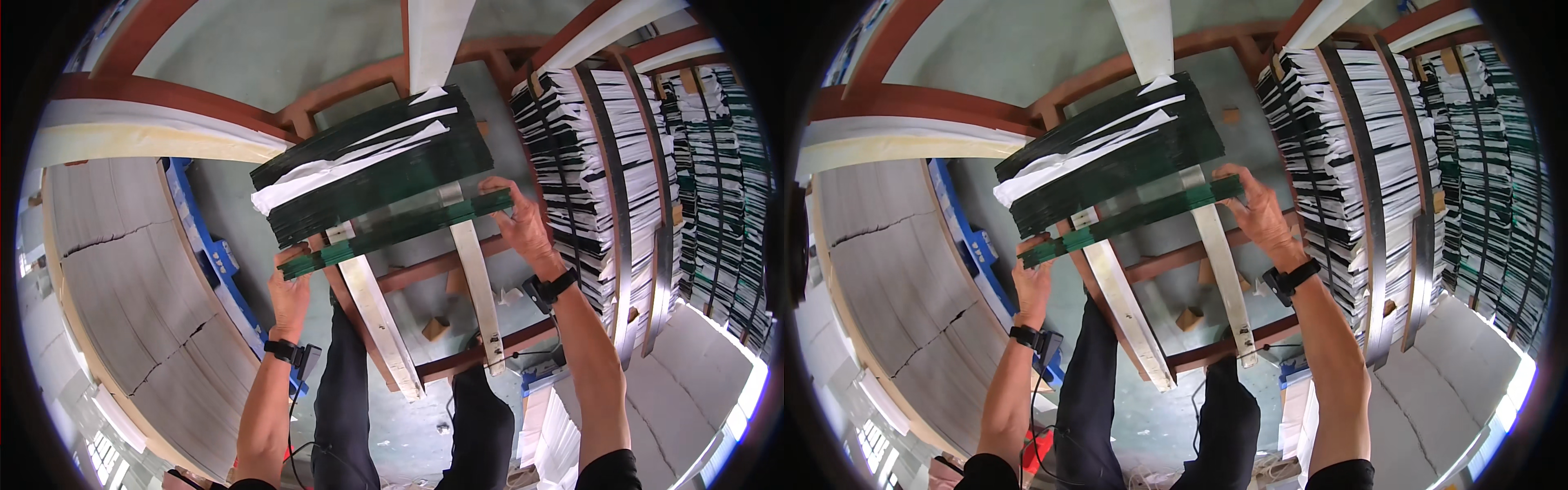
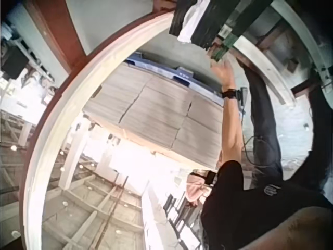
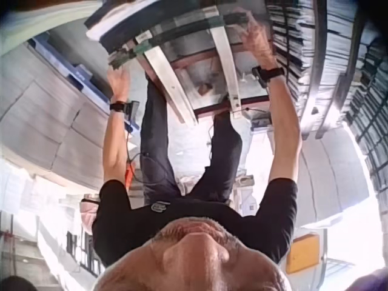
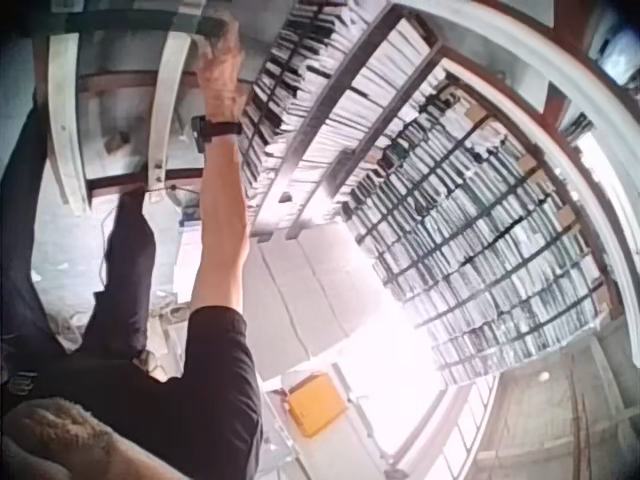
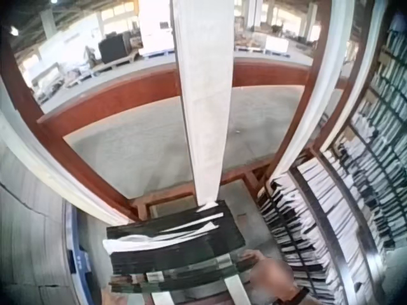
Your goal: The person uses a power drill to fasten screws into a white rectangular frame on a workbench. After securing the frame, they pick up a rectangular mirror and place it into the frame. The person then moves the assembled unit to a nearby rack and stacks it with other similar units.
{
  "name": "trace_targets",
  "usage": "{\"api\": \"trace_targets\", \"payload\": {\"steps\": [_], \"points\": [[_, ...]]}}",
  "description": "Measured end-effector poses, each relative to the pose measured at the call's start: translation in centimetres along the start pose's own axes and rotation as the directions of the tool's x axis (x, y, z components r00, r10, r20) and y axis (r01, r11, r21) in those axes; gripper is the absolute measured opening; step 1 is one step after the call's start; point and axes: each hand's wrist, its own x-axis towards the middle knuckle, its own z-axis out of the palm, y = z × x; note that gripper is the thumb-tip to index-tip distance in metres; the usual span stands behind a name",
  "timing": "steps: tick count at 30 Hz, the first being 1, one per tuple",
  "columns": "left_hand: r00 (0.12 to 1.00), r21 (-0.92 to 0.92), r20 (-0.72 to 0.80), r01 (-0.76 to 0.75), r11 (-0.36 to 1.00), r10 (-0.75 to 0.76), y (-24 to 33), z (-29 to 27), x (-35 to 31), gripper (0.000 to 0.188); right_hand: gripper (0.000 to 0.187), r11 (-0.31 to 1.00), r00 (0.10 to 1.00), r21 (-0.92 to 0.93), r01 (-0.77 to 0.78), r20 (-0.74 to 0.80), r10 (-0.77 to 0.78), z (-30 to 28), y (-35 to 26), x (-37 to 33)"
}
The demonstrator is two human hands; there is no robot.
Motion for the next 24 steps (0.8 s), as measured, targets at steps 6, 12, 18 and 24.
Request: {"api": "trace_targets", "payload": {"steps": [6,12,18,24], "points": [[0.997,0.023,-0.062,0.044,0.999,-0.043,-1.4,0.6,-0.2,0.027,0.049,1.0,1.0,0.007,-0.015,-0.014,0.015,1.2,1.4,0.5],[0.991,0.097,-0.104,0.092,0.991,-0.082,0.4,1.0,-0.6,0.033,0.049,0.996,0.995,-0.079,-0.027,-0.102,0.019,2.3,1.4,0.6],[0.959,-0.101,-0.241,0.126,0.987,-0.148,2.6,1.8,-0.8,0.046,0.049,0.955,0.907,0.144,-0.26,-0.303,0.293,4.3,-1.3,-0.3],[0.975,-0.632,-0.117,0.073,0.771,-0.188,4.6,1.3,-0.1,0.058,0.061,0.92,0.937,0.364,-0.145,-0.25,0.246,3.0,-1.8,-0.2]]}}
